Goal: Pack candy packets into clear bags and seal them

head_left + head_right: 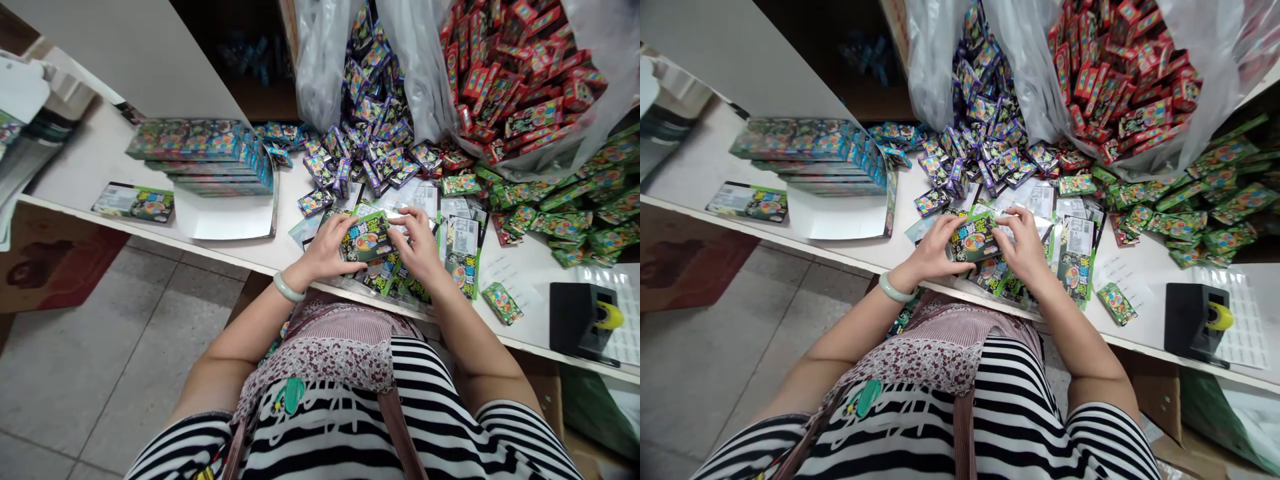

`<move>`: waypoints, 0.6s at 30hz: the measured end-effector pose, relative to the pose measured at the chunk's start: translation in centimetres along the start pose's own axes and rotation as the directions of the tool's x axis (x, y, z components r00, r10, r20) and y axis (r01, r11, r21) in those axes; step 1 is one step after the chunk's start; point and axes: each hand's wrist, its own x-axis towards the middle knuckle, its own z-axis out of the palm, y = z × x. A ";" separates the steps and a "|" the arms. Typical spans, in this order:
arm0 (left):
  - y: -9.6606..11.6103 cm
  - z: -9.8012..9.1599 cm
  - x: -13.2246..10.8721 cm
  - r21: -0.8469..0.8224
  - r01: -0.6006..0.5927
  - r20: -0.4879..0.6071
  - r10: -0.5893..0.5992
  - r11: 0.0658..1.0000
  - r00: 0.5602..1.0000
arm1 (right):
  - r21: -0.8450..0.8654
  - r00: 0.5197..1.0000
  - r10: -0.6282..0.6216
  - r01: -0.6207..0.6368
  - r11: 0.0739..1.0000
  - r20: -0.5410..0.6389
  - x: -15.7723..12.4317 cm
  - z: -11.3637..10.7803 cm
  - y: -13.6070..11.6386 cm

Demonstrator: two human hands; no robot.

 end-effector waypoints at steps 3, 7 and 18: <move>-0.1 -0.1 -0.2 0.005 0.035 -0.009 -0.035 0.999 0.999 | 0.017 0.994 -0.015 0.014 1.000 0.106 -1.0 0.1 0.3; 0.1 0.0 0.1 -0.013 0.037 0.042 -0.036 0.999 0.998 | 0.104 0.958 0.015 -0.047 0.993 0.286 -1.6 -0.1 0.3; -0.8 -1.9 -1.0 -0.023 0.146 0.121 -0.142 0.989 0.982 | -0.344 0.931 0.094 -0.223 0.912 -0.354 17.1 -12.6 8.5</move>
